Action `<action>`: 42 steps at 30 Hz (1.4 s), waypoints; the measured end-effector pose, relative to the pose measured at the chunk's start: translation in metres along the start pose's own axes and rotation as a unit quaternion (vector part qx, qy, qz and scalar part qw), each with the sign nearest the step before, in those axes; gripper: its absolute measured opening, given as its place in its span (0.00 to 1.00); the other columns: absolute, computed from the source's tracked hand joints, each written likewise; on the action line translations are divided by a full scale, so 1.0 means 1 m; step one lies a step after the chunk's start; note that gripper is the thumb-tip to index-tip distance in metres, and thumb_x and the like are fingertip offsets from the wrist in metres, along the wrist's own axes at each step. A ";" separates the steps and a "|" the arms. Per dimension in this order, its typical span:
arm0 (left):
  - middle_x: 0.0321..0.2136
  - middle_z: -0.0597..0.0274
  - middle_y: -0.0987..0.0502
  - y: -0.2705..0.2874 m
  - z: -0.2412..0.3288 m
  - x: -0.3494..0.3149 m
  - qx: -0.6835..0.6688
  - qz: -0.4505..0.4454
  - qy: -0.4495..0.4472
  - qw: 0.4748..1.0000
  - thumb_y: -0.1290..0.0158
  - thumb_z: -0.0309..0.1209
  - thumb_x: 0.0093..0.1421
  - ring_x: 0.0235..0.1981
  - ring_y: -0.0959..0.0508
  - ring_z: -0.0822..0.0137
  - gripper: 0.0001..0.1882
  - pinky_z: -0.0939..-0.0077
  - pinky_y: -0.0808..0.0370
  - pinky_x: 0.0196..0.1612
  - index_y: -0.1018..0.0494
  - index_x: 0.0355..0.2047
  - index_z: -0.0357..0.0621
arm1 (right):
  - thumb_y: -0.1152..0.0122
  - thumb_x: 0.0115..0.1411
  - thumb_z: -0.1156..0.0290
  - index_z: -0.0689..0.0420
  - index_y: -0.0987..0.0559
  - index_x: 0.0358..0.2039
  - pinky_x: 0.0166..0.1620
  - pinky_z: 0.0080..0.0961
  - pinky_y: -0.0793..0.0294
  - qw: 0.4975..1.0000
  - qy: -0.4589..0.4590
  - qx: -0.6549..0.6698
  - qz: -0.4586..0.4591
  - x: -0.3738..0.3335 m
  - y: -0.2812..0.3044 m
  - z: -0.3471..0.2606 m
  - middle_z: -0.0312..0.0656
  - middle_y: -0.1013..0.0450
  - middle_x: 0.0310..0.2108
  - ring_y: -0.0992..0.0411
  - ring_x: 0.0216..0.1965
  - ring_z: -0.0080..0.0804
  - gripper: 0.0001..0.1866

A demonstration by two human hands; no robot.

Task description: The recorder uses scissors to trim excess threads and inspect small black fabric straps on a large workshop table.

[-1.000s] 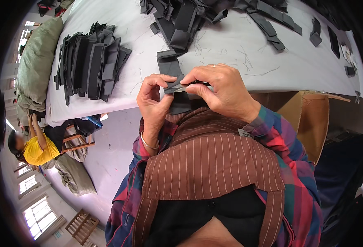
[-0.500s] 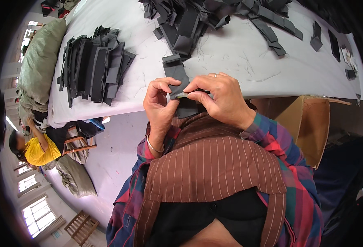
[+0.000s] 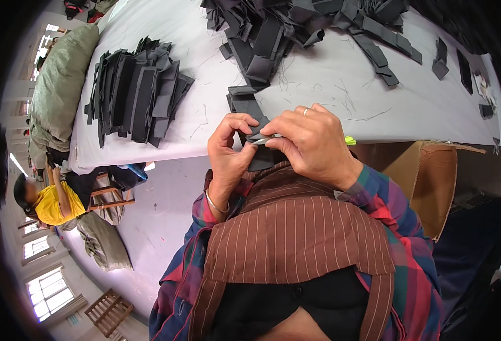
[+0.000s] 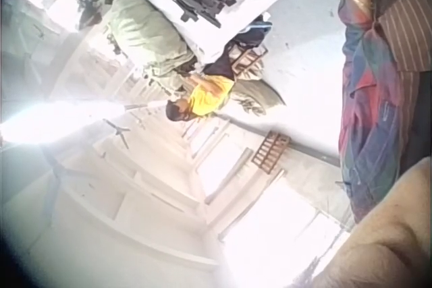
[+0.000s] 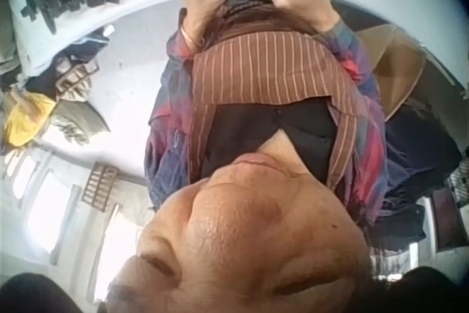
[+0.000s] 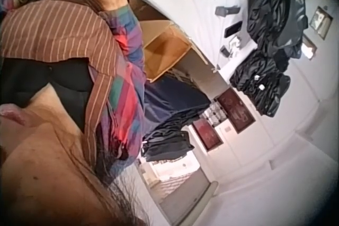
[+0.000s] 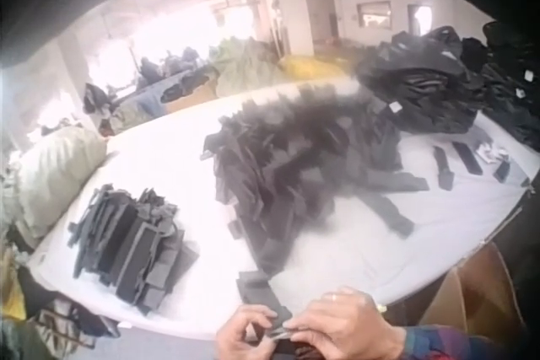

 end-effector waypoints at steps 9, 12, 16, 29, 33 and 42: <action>0.31 0.57 0.25 -0.005 0.009 -0.001 0.068 -0.017 -0.033 0.997 0.47 0.11 0.42 0.31 0.24 0.66 0.13 0.79 0.28 0.33 0.32 0.28 0.39 | 0.34 0.47 0.71 0.53 0.21 0.29 0.28 0.29 0.43 1.000 0.017 -0.010 0.020 -0.001 -0.004 -0.002 0.33 0.29 0.22 0.34 0.23 0.32 0.07; 0.31 0.56 0.25 -0.005 0.011 0.000 0.076 -0.020 -0.039 0.996 0.47 0.11 0.42 0.31 0.24 0.65 0.14 0.78 0.28 0.33 0.32 0.28 0.39 | 0.34 0.47 0.71 0.53 0.21 0.28 0.29 0.28 0.43 0.999 0.025 -0.018 0.024 -0.002 -0.003 -0.002 0.33 0.28 0.22 0.34 0.22 0.32 0.06; 0.30 0.56 0.25 -0.004 0.013 -0.002 0.091 -0.021 -0.042 0.995 0.47 0.11 0.42 0.31 0.24 0.64 0.13 0.77 0.28 0.33 0.32 0.28 0.39 | 0.34 0.48 0.69 0.51 0.22 0.26 0.28 0.28 0.41 0.999 0.010 -0.049 0.011 -0.001 -0.001 -0.001 0.32 0.26 0.23 0.31 0.24 0.30 0.05; 0.31 0.59 0.25 -0.003 0.012 -0.004 0.086 -0.015 -0.032 0.996 0.48 0.12 0.41 0.31 0.26 0.69 0.12 0.80 0.29 0.35 0.32 0.27 0.38 | 0.33 0.47 0.68 0.51 0.22 0.28 0.29 0.29 0.41 0.997 0.042 -0.070 -0.008 -0.004 -0.001 -0.009 0.31 0.27 0.25 0.31 0.25 0.31 0.08; 0.30 0.55 0.26 -0.005 0.012 -0.004 0.097 -0.030 -0.033 0.994 0.47 0.11 0.40 0.32 0.24 0.59 0.15 0.74 0.27 0.36 0.32 0.28 0.38 | 0.34 0.47 0.67 0.50 0.23 0.28 0.30 0.29 0.41 0.995 0.046 -0.083 -0.009 -0.004 -0.003 -0.010 0.31 0.29 0.23 0.31 0.25 0.30 0.08; 0.30 0.58 0.25 -0.006 0.010 -0.005 0.106 -0.038 -0.033 0.993 0.46 0.11 0.41 0.29 0.26 0.70 0.12 0.81 0.29 0.31 0.32 0.26 0.38 | 0.34 0.48 0.66 0.50 0.25 0.26 0.30 0.28 0.41 0.993 0.054 -0.108 -0.013 -0.004 -0.003 -0.012 0.31 0.31 0.21 0.33 0.24 0.30 0.08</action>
Point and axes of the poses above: each hand's wrist, its own x-axis towards the middle knuckle, its own y-axis out of the back of the hand, z = x × y, the point moved 5 cm from there along x, towards the middle knuckle
